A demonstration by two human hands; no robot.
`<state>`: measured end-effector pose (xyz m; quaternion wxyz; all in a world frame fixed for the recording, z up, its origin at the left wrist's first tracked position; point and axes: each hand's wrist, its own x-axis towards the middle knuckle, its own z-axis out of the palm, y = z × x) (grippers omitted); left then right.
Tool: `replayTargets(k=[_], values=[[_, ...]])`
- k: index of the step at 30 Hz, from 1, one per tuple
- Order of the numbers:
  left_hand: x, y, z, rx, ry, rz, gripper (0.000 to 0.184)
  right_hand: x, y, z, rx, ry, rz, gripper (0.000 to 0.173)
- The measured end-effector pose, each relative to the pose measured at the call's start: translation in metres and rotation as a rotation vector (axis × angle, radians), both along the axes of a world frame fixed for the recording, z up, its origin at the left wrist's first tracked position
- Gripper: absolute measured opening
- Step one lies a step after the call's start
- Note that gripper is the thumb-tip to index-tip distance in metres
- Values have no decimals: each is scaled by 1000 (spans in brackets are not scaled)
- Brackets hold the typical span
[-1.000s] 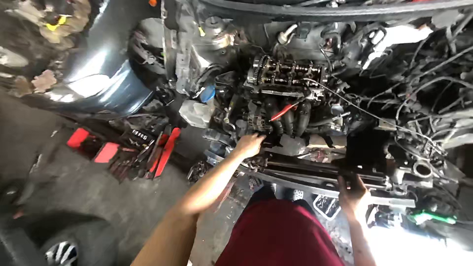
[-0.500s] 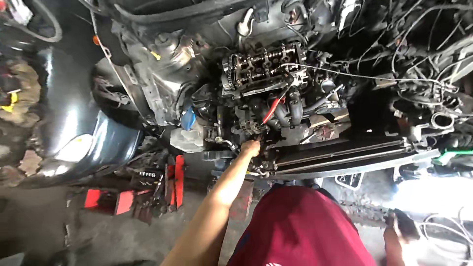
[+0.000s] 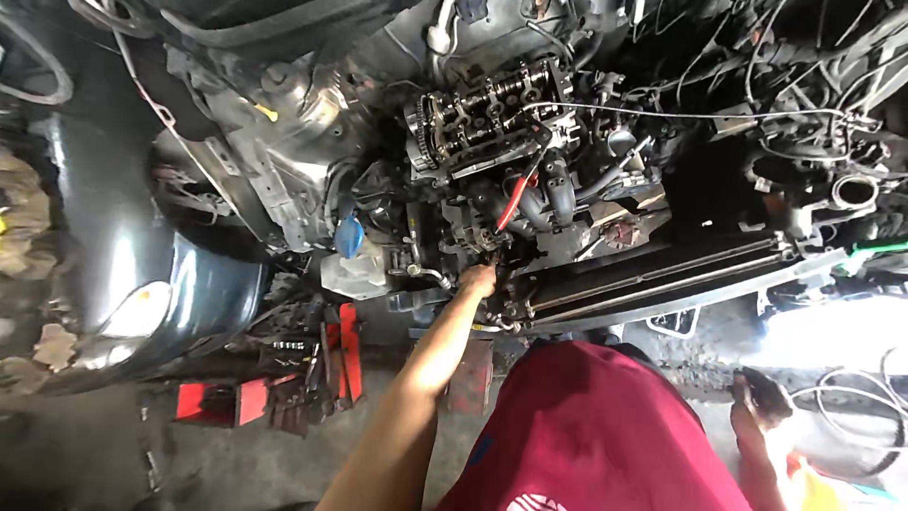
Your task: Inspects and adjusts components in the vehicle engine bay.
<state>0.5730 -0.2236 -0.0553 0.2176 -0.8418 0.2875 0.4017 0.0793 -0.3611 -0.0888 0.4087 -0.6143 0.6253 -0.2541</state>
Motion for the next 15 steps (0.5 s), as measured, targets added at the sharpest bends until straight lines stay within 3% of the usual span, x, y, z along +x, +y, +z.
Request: replayTargets(k=[15], values=[[0, -10, 8, 36, -47, -11, 59, -9, -11, -2, 20, 42, 20, 30]])
